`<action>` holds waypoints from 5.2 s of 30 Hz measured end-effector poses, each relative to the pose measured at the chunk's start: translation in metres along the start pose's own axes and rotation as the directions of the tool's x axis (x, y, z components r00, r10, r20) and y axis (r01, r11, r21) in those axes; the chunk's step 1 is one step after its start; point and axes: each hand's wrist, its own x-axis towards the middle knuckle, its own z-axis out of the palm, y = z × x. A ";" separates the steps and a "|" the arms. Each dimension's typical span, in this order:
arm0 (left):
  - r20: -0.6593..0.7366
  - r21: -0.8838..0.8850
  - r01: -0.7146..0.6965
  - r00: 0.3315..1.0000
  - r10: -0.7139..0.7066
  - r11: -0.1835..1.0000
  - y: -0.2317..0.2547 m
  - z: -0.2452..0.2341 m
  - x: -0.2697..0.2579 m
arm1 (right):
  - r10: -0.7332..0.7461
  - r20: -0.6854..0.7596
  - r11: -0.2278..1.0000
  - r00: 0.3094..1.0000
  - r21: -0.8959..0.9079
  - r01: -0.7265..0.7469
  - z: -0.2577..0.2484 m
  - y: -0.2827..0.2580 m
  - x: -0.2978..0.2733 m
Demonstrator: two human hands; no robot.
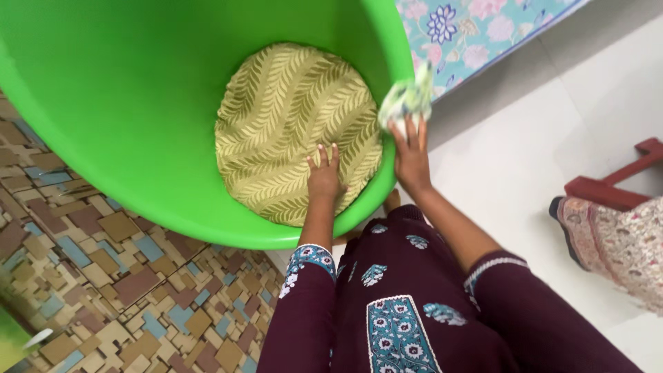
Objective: The person wipes the inside and outside of a green plastic basin with a cloth. They then place a patterned cloth inside the basin and continue wiping the basin's interior and rim.
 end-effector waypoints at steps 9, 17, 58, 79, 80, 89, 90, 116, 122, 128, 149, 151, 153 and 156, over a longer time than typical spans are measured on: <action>0.017 -0.052 0.009 1.000 -0.008 0.999 -0.001 -0.007 -0.003 | -0.237 -0.122 0.971 0.964 -0.005 0.239 -0.021 0.000 0.111; 0.042 -0.037 -0.001 0.999 0.003 0.999 -0.001 -0.013 -0.007 | -0.054 0.033 0.947 0.998 0.320 0.040 -0.079 -0.079 0.278; -0.654 -0.735 -0.088 0.351 -0.670 0.672 -0.340 -0.103 -0.083 | -0.144 -0.039 0.966 0.989 -0.222 0.132 0.018 -0.276 0.452; -0.695 -0.698 -0.476 0.269 -0.667 0.535 -0.357 -0.042 -0.036 | -0.806 0.445 0.540 0.389 0.287 0.791 0.170 -0.518 0.133; -0.687 -0.696 -0.522 0.288 -0.667 0.492 -0.356 -0.031 -0.032 | -0.793 0.459 0.588 0.401 0.402 0.702 0.167 -0.512 0.121; -0.523 -0.711 -0.658 0.257 -0.813 0.250 -0.304 -0.009 -0.065 | -0.531 0.794 0.846 0.296 0.517 0.131 0.155 -0.436 0.095; -0.512 -0.738 -0.614 0.240 -0.824 0.280 -0.297 -0.010 -0.075 | -0.509 0.818 0.850 0.268 0.528 0.003 0.154 -0.426 0.091; 0.008 -0.868 -0.496 0.046 -0.999 -0.030 -0.621 0.037 -0.163 | -0.279 0.611 0.956 0.741 0.249 0.155 0.140 -0.436 0.048; -0.459 -0.768 -0.640 0.571 -0.681 -0.019 -0.516 -0.007 -0.059 | -0.212 0.589 0.959 0.780 -0.027 0.281 0.161 -0.462 -0.008; -0.603 -0.792 -0.415 0.644 -0.471 0.448 -0.409 -0.056 0.017 | -0.002 0.654 0.980 0.757 -0.151 0.133 0.167 -0.425 -0.044; -0.473 -0.813 -0.580 0.706 -0.526 -0.047 -0.276 -0.053 -0.241 | -0.342 0.620 0.925 0.706 0.089 0.371 -0.095 -0.153 -0.196; -0.478 -0.815 -0.579 0.694 -0.538 -0.023 -0.247 -0.065 -0.269 | -0.316 0.531 0.938 0.786 0.052 0.342 -0.120 -0.105 -0.219; -0.551 -0.762 -0.647 0.651 -0.522 -0.004 -0.201 -0.055 -0.296 | -0.283 0.456 0.948 0.844 0.001 0.318 -0.141 -0.078 -0.238; -0.500 -0.788 -0.616 0.656 -0.565 -0.019 -0.152 -0.030 -0.335 | -0.301 0.386 0.948 0.872 0.021 0.318 -0.162 -0.077 -0.268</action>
